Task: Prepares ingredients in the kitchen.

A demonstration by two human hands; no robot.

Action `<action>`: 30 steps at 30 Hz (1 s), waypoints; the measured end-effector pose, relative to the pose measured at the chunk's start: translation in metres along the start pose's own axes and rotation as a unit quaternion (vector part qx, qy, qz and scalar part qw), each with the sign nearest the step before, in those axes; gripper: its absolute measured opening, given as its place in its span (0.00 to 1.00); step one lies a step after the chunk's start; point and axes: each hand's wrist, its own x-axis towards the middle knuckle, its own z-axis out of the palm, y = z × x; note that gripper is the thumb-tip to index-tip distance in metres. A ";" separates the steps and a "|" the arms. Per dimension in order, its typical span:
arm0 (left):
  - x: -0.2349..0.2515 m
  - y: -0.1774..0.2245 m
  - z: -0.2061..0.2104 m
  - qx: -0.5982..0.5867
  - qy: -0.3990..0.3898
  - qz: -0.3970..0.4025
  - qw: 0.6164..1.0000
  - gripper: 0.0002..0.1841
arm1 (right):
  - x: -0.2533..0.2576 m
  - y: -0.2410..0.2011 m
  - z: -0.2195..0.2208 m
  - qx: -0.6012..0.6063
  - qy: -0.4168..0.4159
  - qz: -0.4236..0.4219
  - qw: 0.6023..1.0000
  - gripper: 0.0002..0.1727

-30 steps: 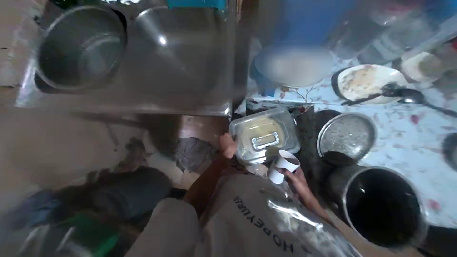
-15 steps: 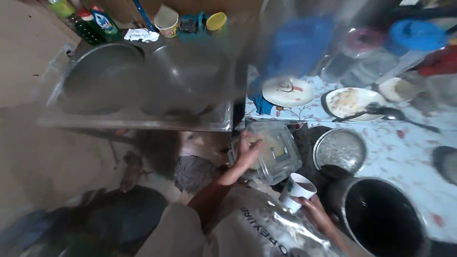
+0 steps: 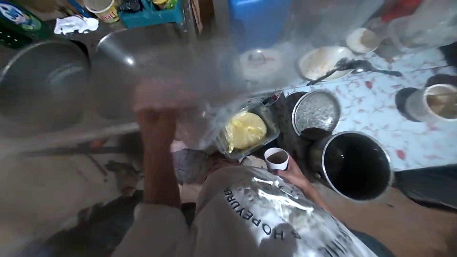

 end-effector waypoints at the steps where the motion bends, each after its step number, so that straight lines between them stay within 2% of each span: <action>1: -0.008 0.009 -0.007 0.068 -0.003 0.050 0.996 0.14 | 0.001 0.001 -0.001 -0.004 0.004 0.004 1.000 0.59; 2: -0.016 0.015 -0.011 0.169 -0.002 0.079 0.982 0.14 | 0.003 0.002 -0.001 -0.010 0.008 0.005 1.000 0.59; 4: -0.024 0.010 -0.009 0.381 -0.026 0.133 0.915 0.13 | 0.005 0.001 0.000 -0.014 0.014 0.004 1.000 0.60; 5: -0.026 -0.001 -0.005 0.443 -0.059 0.141 0.884 0.12 | 0.004 -0.001 0.001 -0.015 0.016 0.001 1.000 0.59; 7: -0.032 -0.042 0.001 0.503 -0.103 0.181 0.839 0.12 | 0.004 -0.004 0.003 -0.024 0.018 -0.005 1.000 0.59; 8: -0.037 -0.065 0.001 0.499 -0.112 0.209 0.834 0.11 | 0.004 -0.005 0.004 -0.029 0.021 -0.010 0.999 0.59; 10: -0.043 -0.097 0.001 0.474 -0.150 0.209 0.842 0.09 | 0.004 -0.006 0.006 -0.034 0.021 -0.018 0.999 0.59; 13: -0.050 -0.125 -0.004 0.484 -0.181 0.190 0.834 0.10 | 0.002 -0.004 0.007 -0.046 0.021 -0.019 0.999 0.61; 17: -0.049 -0.131 -0.012 0.463 -0.282 0.041 0.839 0.11 | -0.001 -0.001 0.007 -0.031 0.024 -0.038 0.999 0.60; 21: -0.049 -0.127 -0.016 0.443 -0.267 0.021 0.856 0.19 | -0.002 0.003 0.007 -0.020 0.027 -0.035 0.999 0.60; 24: -0.055 -0.120 -0.011 0.439 -0.209 0.096 0.868 0.25 | -0.005 0.001 0.008 -0.014 0.031 -0.037 0.999 0.59; 25: -0.061 -0.117 -0.004 0.440 -0.182 0.146 0.867 0.25 | -0.005 0.001 0.009 -0.013 0.033 -0.041 0.999 0.59; 27: -0.077 -0.110 0.026 0.409 -0.158 0.207 0.875 0.17 | -0.007 0.002 0.011 -0.010 0.041 -0.051 0.998 0.59; 28: -0.086 -0.114 0.048 0.377 -0.162 0.206 0.888 0.12 | -0.008 0.001 0.012 -0.008 0.045 -0.051 0.998 0.59; 30: -0.099 -0.129 0.094 0.320 -0.242 0.093 0.911 0.09 | -0.008 -0.001 0.014 -0.005 0.056 -0.049 0.997 0.59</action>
